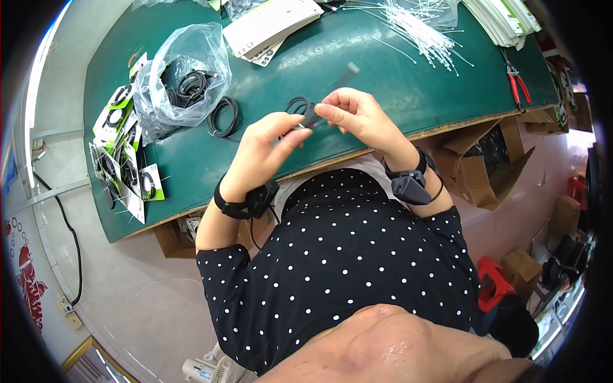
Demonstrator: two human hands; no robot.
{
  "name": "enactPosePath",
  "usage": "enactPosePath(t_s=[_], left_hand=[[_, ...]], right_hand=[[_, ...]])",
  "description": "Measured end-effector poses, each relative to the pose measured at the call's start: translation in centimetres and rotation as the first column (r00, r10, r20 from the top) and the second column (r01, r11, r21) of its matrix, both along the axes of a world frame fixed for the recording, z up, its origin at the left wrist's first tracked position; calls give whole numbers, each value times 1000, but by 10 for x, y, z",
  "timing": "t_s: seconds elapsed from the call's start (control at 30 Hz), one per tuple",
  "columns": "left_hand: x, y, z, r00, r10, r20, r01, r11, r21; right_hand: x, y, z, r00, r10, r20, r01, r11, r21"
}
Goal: The person picks up a coiled cable and places it onto a cardboard backing, then secures it by threading two plastic ties through the backing and around the cable. After pulling the ties tight by hand, the person sets the packaged cable aside on the workbench.
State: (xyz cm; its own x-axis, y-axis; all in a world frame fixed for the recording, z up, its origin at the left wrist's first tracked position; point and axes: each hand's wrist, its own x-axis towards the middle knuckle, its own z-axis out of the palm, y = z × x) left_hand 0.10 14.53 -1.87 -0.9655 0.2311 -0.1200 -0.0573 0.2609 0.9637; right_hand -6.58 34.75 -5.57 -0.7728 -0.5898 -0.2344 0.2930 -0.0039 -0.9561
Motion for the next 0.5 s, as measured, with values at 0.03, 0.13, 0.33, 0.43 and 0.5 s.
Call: enactPosePath(t_s=[0.03, 0.13, 0.33, 0.43, 0.5], left_hand=[[1, 3, 1, 971, -78, -228, 22, 971, -238], [1, 12, 1, 759, -356, -545, -111, 755, -647], [-7, 18, 4, 542, -340, -769, -459, 646, -610], [-7, 21, -9, 444, -38, -895, -564, 765, -312], [-5, 22, -33, 403, 422, -812, -577, 806, 133]], right_hand=[[0, -2, 1, 1000, 7, 0, -7, 1000, 1], [0, -12, 3, 990, -74, 118, 79, 996, -37], [-7, -14, -9, 936, -134, 325, 278, 848, -451], [-14, -10, -7, 933, -136, 334, 316, 753, -578], [-14, -10, 2, 947, -122, 296, 298, 677, -673]])
